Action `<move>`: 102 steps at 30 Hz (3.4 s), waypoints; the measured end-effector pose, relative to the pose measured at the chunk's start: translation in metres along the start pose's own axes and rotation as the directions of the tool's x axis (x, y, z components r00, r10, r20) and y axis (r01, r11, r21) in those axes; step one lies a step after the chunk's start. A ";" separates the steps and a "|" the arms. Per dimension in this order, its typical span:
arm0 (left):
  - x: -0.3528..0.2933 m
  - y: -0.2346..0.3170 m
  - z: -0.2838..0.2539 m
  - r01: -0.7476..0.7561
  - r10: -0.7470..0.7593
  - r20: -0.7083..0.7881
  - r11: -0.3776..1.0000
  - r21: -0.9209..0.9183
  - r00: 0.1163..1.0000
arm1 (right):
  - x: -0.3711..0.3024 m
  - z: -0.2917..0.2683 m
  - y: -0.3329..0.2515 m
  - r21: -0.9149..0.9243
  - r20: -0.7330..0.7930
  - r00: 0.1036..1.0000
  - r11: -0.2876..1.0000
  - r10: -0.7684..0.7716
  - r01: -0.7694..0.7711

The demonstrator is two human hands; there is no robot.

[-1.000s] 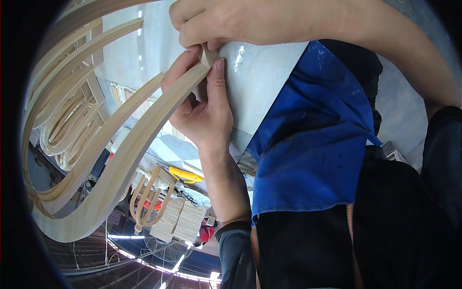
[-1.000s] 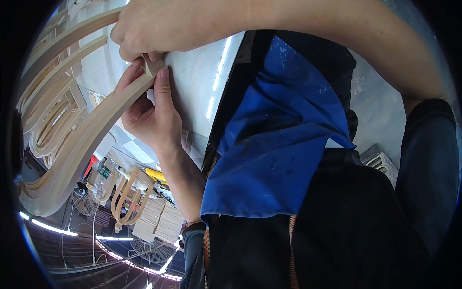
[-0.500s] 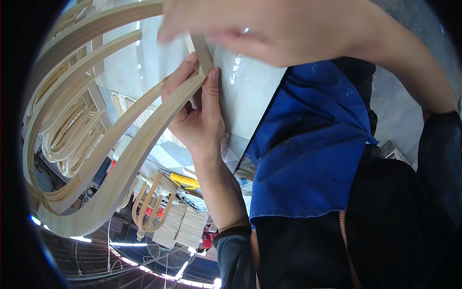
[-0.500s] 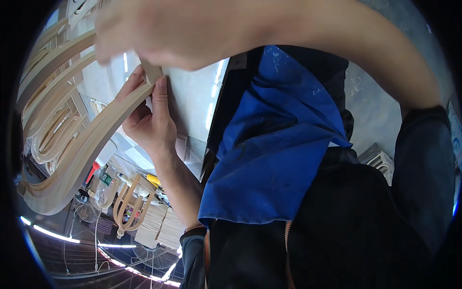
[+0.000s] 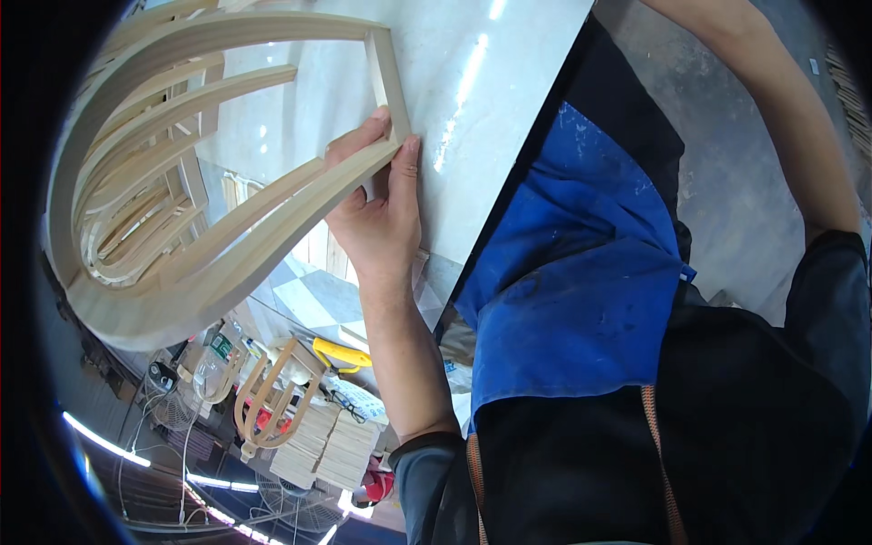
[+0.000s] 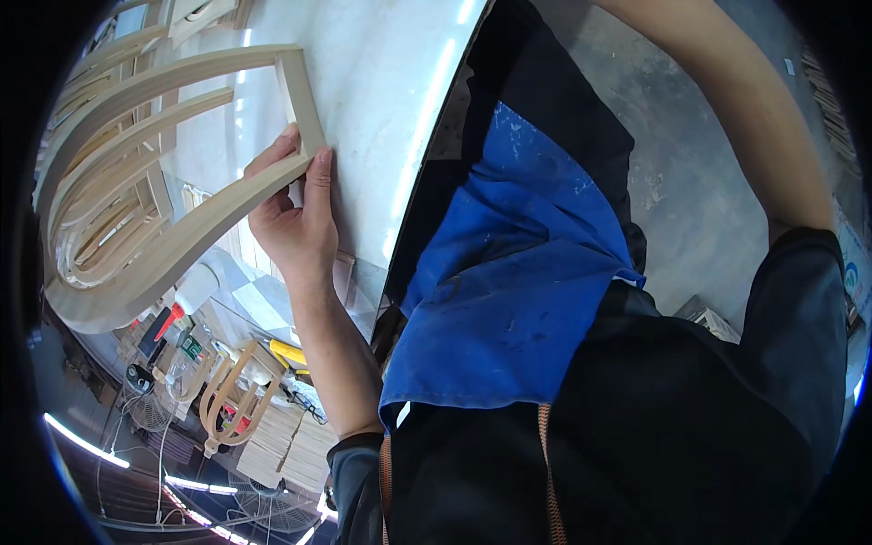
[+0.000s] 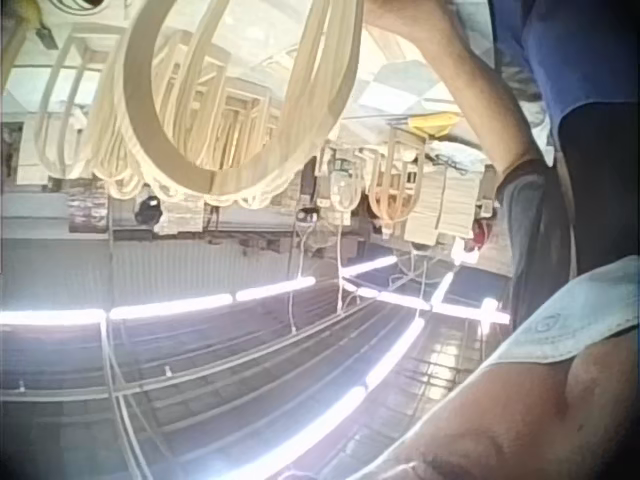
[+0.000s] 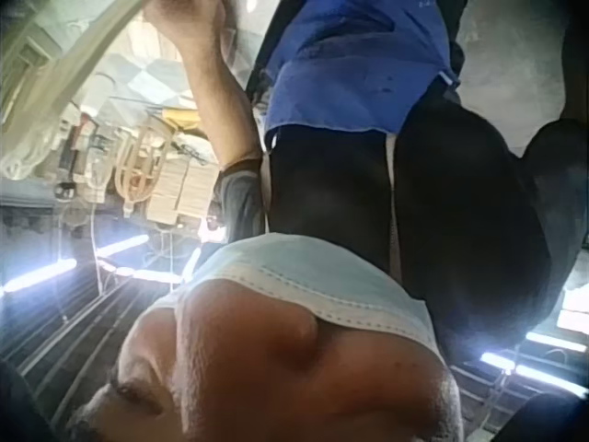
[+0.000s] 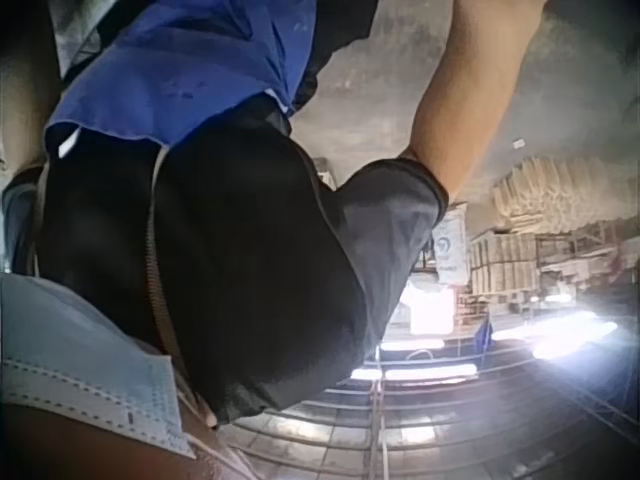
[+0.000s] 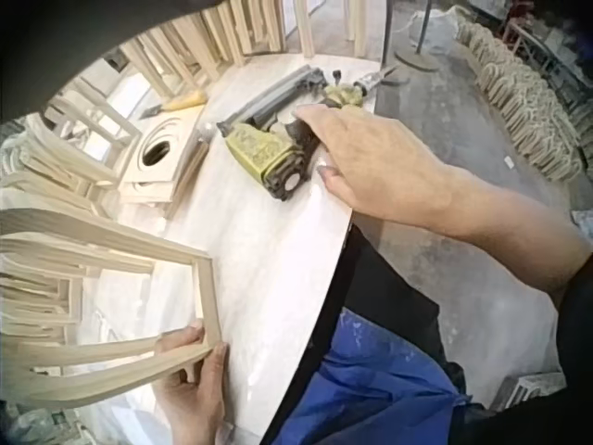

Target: The recorder is assembling wooden frame components by applying wood glue and using a pneumatic nail gun to join them.

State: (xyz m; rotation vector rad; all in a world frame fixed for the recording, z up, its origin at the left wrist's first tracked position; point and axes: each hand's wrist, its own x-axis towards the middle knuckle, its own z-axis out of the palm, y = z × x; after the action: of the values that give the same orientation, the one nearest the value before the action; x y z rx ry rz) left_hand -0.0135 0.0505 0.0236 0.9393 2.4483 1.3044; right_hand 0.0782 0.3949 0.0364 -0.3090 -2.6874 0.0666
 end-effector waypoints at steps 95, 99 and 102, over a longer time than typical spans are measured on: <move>-0.008 -0.013 -0.007 -0.069 0.068 -0.046 0.998 -0.010 0.997 | -0.050 -0.023 -0.108 0.259 0.856 0.424 -0.465 -0.295 -0.847; -0.007 -0.015 -0.004 -0.092 0.090 -0.062 0.995 -0.045 0.994 | -0.055 -0.025 -0.105 0.367 0.864 0.450 -0.332 -0.224 -0.869; -0.006 -0.015 -0.006 -0.102 0.101 -0.039 0.995 -0.005 0.994 | -0.054 -0.025 -0.103 0.341 0.865 0.446 -0.381 -0.231 -0.859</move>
State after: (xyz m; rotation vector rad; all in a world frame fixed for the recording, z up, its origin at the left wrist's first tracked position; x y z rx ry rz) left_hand -0.0185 0.0369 0.0146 1.0592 2.4525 1.3746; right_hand 0.1151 0.2820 0.0463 -0.8732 -1.5269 3.0606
